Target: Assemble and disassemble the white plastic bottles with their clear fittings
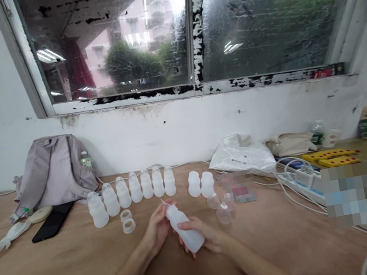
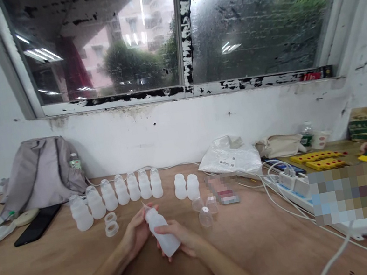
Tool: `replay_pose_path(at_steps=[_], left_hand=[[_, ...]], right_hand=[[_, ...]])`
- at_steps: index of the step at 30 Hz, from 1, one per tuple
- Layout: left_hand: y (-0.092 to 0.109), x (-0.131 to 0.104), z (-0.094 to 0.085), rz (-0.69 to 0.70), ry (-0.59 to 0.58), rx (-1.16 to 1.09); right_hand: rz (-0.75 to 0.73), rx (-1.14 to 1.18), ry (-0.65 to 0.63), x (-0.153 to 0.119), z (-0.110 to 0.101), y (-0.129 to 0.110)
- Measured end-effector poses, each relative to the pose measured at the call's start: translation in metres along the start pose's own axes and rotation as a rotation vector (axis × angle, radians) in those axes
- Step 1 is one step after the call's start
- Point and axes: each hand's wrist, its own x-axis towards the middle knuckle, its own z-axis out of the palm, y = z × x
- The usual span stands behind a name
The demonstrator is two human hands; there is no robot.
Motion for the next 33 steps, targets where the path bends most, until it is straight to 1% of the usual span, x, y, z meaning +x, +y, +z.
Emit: replay_pose_path(at_steps=[3, 4, 5, 6, 7, 9, 10, 12, 13, 14, 15, 16, 17, 20, 21, 22, 23, 24, 26, 28, 29, 31, 33], left_hand=[[-0.004, -0.001, 0.006, -0.056, 0.076, -0.021], [-0.006, -0.002, 0.010, -0.070, 0.110, -0.002], [-0.008, -0.005, 0.013, -0.079, 0.147, 0.025], [-0.009, -0.008, 0.016, -0.084, 0.186, 0.055], [-0.010, -0.011, 0.019, -0.086, 0.218, 0.081], [-0.011, -0.017, 0.024, -0.085, 0.236, 0.097], [-0.010, -0.020, 0.025, -0.082, 0.213, 0.084], [-0.008, -0.023, 0.025, -0.067, 0.127, 0.035], [-0.006, -0.024, 0.024, -0.059, 0.085, 0.019], [-0.004, -0.023, 0.023, -0.052, 0.059, 0.012], [-0.003, -0.021, 0.022, -0.043, 0.056, 0.011], [-0.003, -0.019, 0.021, -0.038, 0.073, 0.011], [-0.003, -0.016, 0.020, -0.038, 0.102, 0.010], [-0.008, -0.007, 0.018, -0.024, 0.187, 0.009], [-0.010, -0.006, 0.018, -0.007, 0.201, 0.014], [-0.013, -0.004, 0.018, 0.017, 0.214, 0.017], [-0.016, -0.004, 0.018, 0.047, 0.230, 0.013], [-0.018, -0.004, 0.018, 0.069, 0.252, 0.006], [-0.020, -0.004, 0.019, 0.077, 0.325, 0.004], [-0.019, -0.006, 0.018, 0.047, 0.396, 0.033], [-0.018, -0.007, 0.018, 0.029, 0.413, 0.053], [-0.015, -0.008, 0.018, 0.007, 0.405, 0.082], [-0.013, -0.010, 0.017, 0.007, 0.356, 0.077]], right_hand=[[-0.170, -0.199, 0.212, 0.006, 0.011, 0.003], [-0.214, -0.254, 0.246, 0.007, 0.014, 0.003], [-0.230, -0.282, 0.246, 0.007, 0.016, 0.003], [-0.209, -0.272, 0.216, 0.006, 0.017, 0.003], [-0.159, -0.228, 0.160, 0.004, 0.018, 0.003], [-0.021, -0.063, -0.018, -0.002, 0.018, 0.001], [0.037, 0.030, -0.123, -0.005, 0.017, 0.000], [0.105, 0.161, -0.299, -0.009, 0.016, -0.002], [0.118, 0.181, -0.348, -0.011, 0.016, -0.003], [0.112, 0.165, -0.355, -0.011, 0.016, -0.004], [0.087, 0.106, -0.311, -0.011, 0.016, -0.006], [0.039, 0.003, -0.221, -0.010, 0.017, -0.007], [-0.029, -0.141, -0.088, -0.009, 0.018, -0.008], [-0.288, -0.685, 0.410, -0.005, 0.020, -0.008], [-0.361, -0.839, 0.536, -0.004, 0.020, -0.006], [-0.414, -0.958, 0.624, -0.004, 0.020, -0.004], [-0.445, -1.042, 0.674, -0.003, 0.020, -0.002], [-0.462, -1.094, 0.685, -0.003, 0.019, 0.000], [-0.459, -1.116, 0.634, -0.003, 0.019, 0.003], [-0.428, -1.048, 0.539, -0.003, 0.021, 0.003], [-0.409, -0.987, 0.491, -0.004, 0.021, 0.002], [-0.376, -0.829, 0.401, -0.005, 0.022, -0.001], [-0.338, -0.638, 0.304, -0.005, 0.022, -0.003]])
